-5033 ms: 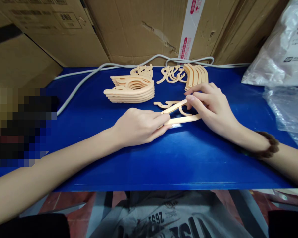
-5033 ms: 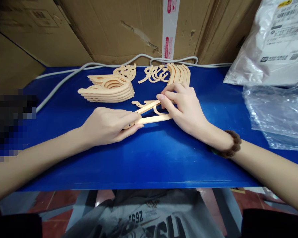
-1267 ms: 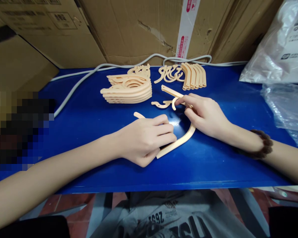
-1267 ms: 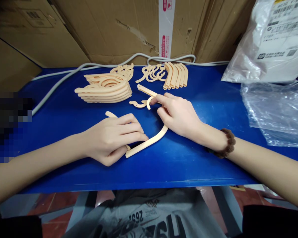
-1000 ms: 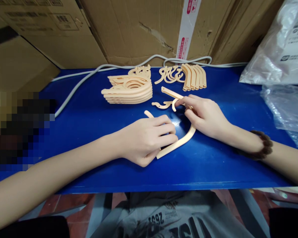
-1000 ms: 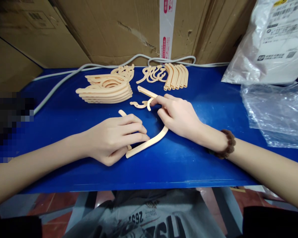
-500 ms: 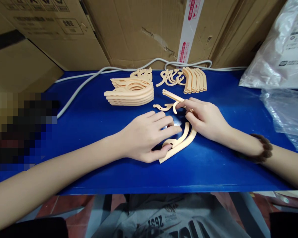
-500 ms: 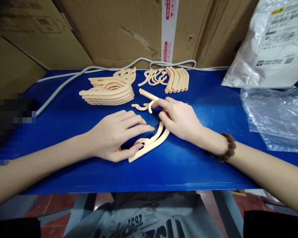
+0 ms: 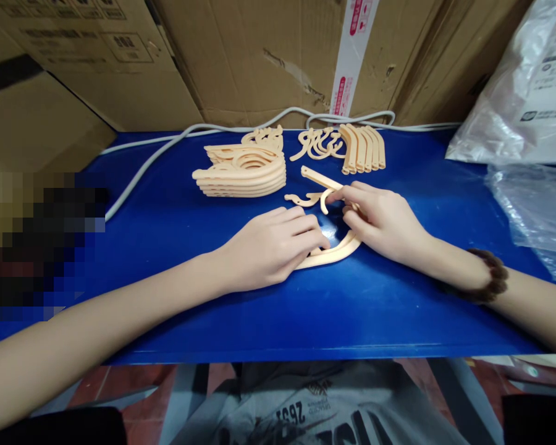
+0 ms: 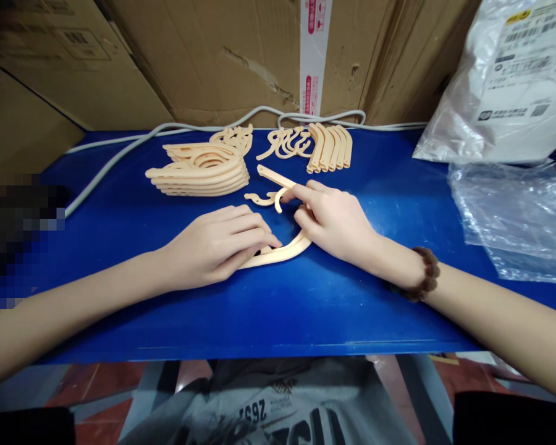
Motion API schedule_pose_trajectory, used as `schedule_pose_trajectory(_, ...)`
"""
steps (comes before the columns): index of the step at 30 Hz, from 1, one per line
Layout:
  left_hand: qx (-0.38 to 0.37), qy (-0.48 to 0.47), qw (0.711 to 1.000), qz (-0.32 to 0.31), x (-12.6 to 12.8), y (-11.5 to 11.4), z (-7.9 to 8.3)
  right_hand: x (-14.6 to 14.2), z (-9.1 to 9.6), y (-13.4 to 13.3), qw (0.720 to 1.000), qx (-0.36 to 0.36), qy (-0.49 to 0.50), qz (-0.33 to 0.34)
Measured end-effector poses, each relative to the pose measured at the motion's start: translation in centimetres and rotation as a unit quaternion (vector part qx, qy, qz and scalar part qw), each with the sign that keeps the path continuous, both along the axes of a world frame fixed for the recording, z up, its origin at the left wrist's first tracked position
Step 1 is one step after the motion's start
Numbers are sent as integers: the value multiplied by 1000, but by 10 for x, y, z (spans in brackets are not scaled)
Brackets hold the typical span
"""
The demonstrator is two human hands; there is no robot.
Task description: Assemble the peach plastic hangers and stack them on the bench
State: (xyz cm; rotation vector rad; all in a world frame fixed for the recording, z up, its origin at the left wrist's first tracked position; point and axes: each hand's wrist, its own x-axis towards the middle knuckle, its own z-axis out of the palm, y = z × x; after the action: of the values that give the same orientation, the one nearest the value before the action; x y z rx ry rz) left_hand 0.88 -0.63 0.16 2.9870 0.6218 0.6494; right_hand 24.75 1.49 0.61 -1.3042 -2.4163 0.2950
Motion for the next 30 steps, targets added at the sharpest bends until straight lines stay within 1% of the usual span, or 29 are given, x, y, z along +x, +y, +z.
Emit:
schedule_pose_trajectory(4,85,5,996,8,1,0,-1,0,0,-1,1000,4,-1,-5)
schedule_pose_trajectory(7,115,17,993,-2,2,-1,0,-1,1,-1,1000,1,-5,-6)
schedule_pose_trajectory(13,118,18,993,7,2,-1,0,-1,1,-1,1000,6,-10,-3)
schedule_pose_trajectory(21,136,19,990,0,2,0,-1,0,0,1,1000,15,-22,3)
schedule_pose_trajectory(26,135,9,991,-5,1,2,-1,-2,3,0,1000,4,-12,11)
schedule_pose_trajectory(30,145,-7,989,2,0,4,-2,-1,3,-1,999,2,11,33)
